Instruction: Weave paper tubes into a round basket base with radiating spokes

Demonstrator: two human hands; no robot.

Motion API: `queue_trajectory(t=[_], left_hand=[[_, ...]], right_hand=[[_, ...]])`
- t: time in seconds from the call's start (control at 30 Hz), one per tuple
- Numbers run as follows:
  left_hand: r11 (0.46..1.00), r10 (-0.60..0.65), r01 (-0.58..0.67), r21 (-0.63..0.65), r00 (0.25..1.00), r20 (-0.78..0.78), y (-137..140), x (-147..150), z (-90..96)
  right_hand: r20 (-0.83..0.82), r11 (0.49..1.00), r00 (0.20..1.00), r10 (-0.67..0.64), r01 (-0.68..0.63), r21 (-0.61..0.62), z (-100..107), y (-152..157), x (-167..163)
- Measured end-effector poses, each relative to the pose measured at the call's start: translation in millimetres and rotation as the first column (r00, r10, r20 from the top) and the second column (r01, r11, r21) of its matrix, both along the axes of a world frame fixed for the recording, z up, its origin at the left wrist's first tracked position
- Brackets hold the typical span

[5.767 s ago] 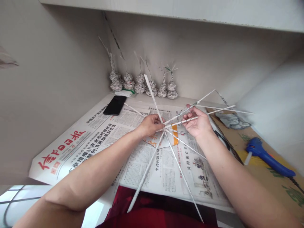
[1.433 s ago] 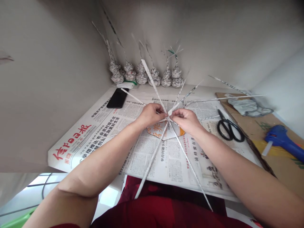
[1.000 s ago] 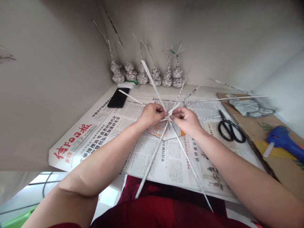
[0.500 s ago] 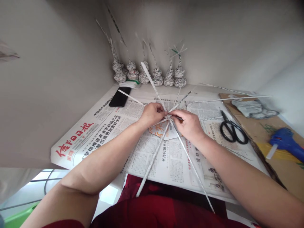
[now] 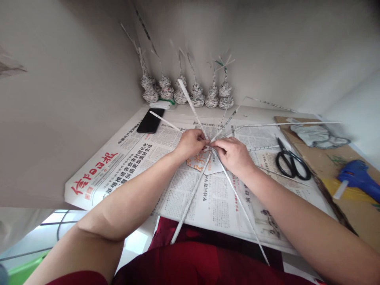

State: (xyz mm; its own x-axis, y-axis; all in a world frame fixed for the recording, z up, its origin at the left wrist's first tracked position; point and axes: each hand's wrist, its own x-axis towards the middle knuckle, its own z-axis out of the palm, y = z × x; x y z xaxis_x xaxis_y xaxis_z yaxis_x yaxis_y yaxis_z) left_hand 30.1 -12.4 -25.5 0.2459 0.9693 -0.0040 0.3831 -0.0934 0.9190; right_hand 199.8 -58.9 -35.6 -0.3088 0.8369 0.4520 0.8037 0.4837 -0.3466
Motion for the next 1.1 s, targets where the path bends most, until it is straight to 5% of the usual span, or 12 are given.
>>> queue_trajectory(t=[0.23,0.4,0.8,1.1], left_hand=[[0.999,-0.043,0.042,0.03,0.998,0.039,2.5,-1.3,-4.8],[0.994,-0.105,0.101,0.044,0.989,0.106,3.7,-1.0,-7.1],[0.987,-0.161,0.163,0.009,0.96,0.231,-4.0,1.1,2.8],[0.983,-0.092,0.136,-0.121,0.945,0.315,-10.2,4.4,9.3]], right_hand=[[-0.192,0.999,0.981,-0.019,0.011,-0.042,1.6,-2.4,-0.3],[-0.448,0.98,0.885,-0.128,0.044,-0.193,-0.1,-1.4,1.2],[-0.5,0.929,0.828,-0.253,0.064,-0.364,0.6,4.8,6.0],[-0.534,0.9,0.786,-0.311,0.063,-0.431,2.6,6.4,2.4]])
